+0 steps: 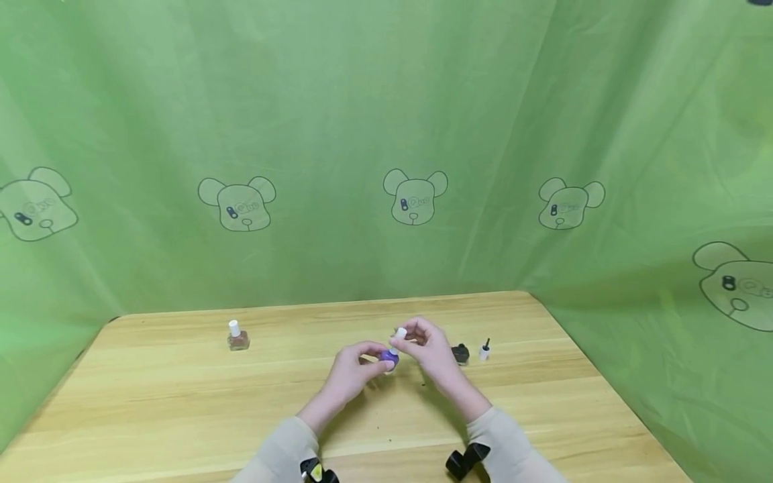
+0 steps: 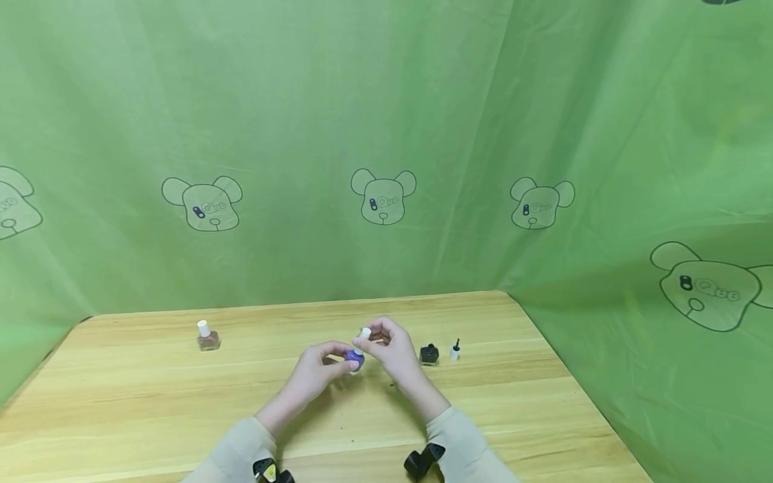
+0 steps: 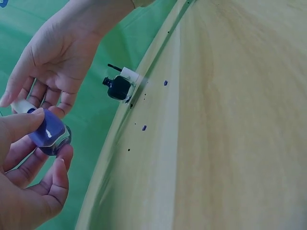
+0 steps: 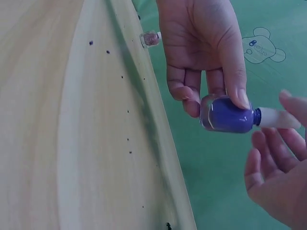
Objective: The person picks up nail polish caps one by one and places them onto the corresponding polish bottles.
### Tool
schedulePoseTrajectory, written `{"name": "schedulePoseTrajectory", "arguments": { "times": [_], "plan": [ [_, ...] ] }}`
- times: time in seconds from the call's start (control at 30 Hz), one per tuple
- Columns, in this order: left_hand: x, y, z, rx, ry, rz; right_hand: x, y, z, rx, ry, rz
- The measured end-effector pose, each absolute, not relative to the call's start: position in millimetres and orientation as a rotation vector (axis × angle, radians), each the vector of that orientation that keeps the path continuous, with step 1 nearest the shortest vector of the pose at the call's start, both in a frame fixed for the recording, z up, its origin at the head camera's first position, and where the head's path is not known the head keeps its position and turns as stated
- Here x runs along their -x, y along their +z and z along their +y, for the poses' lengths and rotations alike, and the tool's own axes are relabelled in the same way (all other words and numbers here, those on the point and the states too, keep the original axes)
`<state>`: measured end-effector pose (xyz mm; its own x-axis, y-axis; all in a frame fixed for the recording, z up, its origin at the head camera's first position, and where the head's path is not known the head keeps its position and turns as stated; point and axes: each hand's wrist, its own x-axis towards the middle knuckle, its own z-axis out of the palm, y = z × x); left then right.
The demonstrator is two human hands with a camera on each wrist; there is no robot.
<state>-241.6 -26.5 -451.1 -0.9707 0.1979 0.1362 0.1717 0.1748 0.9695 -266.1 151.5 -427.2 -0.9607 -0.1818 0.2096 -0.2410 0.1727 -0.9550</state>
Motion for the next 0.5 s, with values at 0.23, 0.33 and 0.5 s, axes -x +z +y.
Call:
{"name": "schedulePoseTrajectory", "arguments": {
  "times": [0.23,0.33,0.5],
  "plan": [
    [243.3,-452.6,-29.6,-0.337,1.979,2.365,265.5,-423.9,157.4,-0.682,1.998,-2.406],
    [243.5,-452.7,-30.7,-0.33,1.982,2.358,265.6,-422.7,158.8,-0.722,1.995,-2.411],
    [244.3,-452.8,-31.2,-0.33,1.981,2.345,267.2,-422.7,160.2,-0.718,2.011,-2.401]
  ]
}}
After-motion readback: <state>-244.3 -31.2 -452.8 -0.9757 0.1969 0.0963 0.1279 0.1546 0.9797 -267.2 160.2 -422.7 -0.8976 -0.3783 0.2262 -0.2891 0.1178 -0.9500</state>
